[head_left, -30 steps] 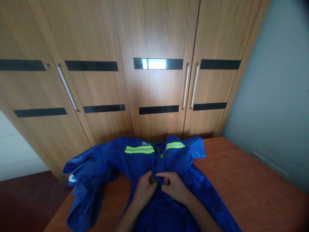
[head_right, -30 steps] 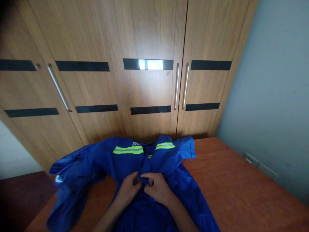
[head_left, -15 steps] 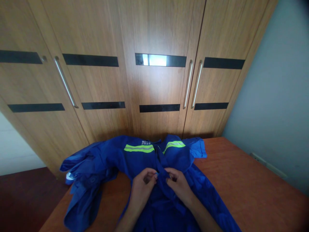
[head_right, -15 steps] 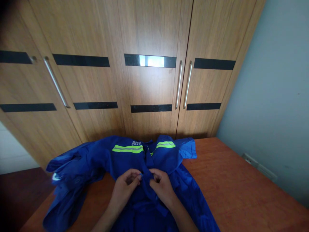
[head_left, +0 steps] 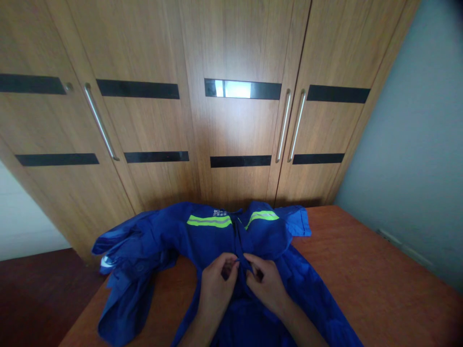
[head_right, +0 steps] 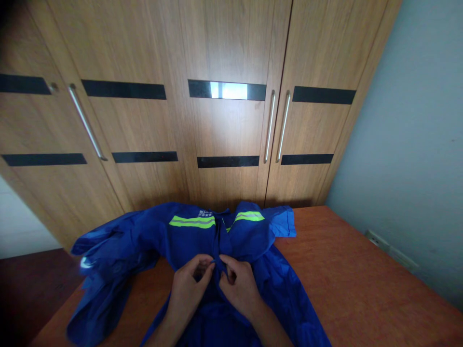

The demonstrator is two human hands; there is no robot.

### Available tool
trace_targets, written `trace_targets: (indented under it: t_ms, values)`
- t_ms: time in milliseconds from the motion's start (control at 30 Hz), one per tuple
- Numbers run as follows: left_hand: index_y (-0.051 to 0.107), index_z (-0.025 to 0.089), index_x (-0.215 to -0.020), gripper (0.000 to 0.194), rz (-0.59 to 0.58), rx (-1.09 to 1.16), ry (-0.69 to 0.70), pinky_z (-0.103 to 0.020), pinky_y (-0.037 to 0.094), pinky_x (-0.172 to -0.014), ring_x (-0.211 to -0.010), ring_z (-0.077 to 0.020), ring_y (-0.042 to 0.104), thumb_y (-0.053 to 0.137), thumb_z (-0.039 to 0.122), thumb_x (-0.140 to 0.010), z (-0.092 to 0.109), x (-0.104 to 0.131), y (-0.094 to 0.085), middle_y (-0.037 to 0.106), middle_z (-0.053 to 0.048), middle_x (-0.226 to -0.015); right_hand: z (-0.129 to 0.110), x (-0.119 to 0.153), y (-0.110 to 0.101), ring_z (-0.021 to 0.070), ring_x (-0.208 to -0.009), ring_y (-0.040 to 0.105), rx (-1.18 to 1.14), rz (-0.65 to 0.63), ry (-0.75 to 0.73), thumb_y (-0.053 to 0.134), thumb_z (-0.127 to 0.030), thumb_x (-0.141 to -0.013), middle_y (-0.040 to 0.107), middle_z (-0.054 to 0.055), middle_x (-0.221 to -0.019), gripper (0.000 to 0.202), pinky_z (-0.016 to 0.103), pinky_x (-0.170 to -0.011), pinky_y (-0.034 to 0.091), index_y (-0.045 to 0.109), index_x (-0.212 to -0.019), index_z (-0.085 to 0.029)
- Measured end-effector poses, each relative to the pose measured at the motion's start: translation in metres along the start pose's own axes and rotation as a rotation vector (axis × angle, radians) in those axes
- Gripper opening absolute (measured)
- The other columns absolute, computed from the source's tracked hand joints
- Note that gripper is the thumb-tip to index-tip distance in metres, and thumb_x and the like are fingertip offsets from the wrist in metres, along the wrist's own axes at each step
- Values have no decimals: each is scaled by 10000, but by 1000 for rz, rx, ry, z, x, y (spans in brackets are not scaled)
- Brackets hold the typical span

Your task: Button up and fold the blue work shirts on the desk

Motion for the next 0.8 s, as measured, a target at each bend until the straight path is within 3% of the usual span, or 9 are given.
trace_targets:
  t_ms: [267,400,600,800]
  values:
    - [644,221,-897,147,13,-49,160,-269,505,-717,-751,-168,661,507,213,-845,11,7,2,699,-21,-814,-7,3,5,87,-471,451,38,-68,-39,484,-99,-707,456,-82,-542,465,205,-496,338,605,-1151,-161]
    - [656,215,-879,148,-28,68,-8,-276,496,-722,-751,-177,657,520,262,-846,2,5,1,701,-23,-811,-14,8,9,110,-524,496,120,-130,-84,487,-121,-752,510,-59,-602,513,228,-537,375,503,-1264,-149]
    - [635,168,-758,267,-62,518,-389,-237,486,-600,-629,-155,603,645,435,-751,-25,5,15,634,-7,-640,-33,17,17,188,-740,558,359,-198,-222,521,-161,-757,604,27,-781,645,314,-702,428,345,-1377,-120]
    - [654,157,-752,262,-59,644,-452,-190,448,-585,-594,-106,546,708,408,-697,-30,5,17,595,22,-604,-30,16,12,146,-639,541,209,-196,-190,531,-186,-789,569,-22,-717,580,270,-634,416,392,-1351,-171]
Point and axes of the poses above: each hand's wrist, its own x-axis away from the middle knuckle, its own y-axis out of the palm, z = x × y, the point moved 8 cm from there along -x, towards the middle knuckle
